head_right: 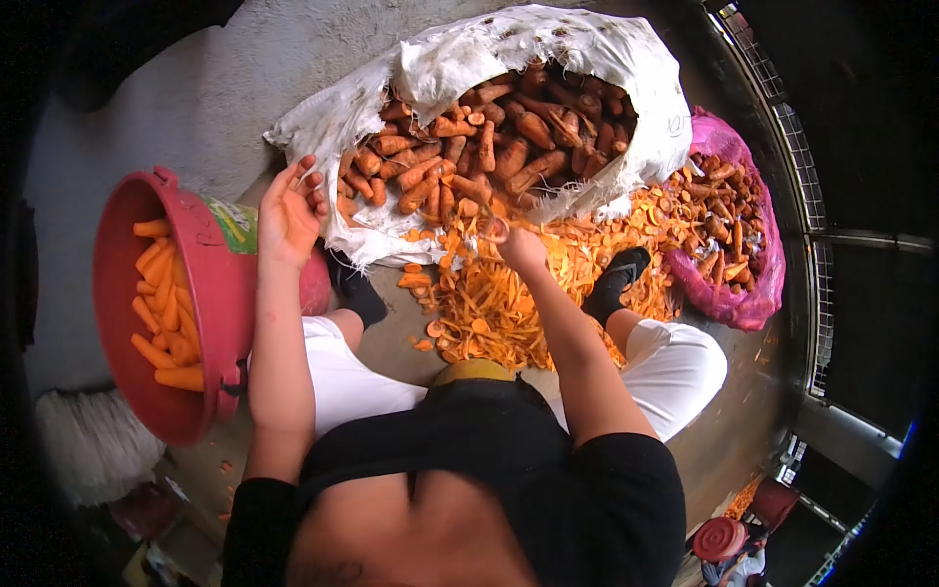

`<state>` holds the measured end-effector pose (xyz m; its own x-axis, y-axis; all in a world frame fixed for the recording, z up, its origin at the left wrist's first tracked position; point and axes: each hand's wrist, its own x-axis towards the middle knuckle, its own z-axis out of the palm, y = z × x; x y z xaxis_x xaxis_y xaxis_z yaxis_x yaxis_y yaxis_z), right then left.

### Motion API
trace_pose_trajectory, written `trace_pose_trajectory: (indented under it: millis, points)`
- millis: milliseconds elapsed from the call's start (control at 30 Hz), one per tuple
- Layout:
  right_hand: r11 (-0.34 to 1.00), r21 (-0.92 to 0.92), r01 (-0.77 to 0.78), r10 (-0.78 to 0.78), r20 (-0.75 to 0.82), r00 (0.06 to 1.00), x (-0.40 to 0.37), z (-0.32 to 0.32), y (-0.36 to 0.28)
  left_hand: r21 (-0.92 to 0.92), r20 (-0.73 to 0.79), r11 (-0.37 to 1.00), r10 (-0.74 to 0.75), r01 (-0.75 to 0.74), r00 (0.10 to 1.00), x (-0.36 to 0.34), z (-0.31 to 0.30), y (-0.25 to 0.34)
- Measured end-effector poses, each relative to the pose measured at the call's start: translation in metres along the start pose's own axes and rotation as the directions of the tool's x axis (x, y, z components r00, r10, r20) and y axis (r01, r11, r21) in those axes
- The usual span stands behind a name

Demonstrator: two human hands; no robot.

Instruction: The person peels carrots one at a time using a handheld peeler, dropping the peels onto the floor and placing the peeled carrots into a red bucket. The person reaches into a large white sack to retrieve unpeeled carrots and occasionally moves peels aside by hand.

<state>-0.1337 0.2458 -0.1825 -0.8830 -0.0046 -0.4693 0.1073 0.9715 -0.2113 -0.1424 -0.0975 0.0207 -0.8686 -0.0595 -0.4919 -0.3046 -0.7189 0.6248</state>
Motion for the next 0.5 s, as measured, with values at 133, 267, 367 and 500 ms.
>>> trace_pose_trajectory:
  millis: [133, 267, 367, 500]
  points:
    - [0.999, 0.023, 0.044, -0.040, -0.134, 0.990, 0.072, 0.017, -0.014, 0.071, -0.011, 0.997, -0.035, 0.036, 0.999, 0.004, 0.000, -0.004]
    - [0.999, 0.045, 0.012, -0.009, -0.066, 0.998, 0.114, 0.028, -0.032, 0.102, -0.039, 0.993, -0.050, 0.054, 0.998, 0.007, 0.000, -0.005]
    - [0.999, 0.039, 0.031, -0.032, 0.018, 0.999, 0.129, 0.039, -0.039, 0.121, -0.037, 0.991, -0.058, 0.062, 0.998, 0.006, 0.005, -0.005]
    - [0.998, -0.052, 0.042, -0.040, 0.038, 0.998, 0.140, 0.050, -0.038, 0.138, -0.014, 0.989, -0.047, 0.049, 0.999, 0.007, 0.007, -0.009]
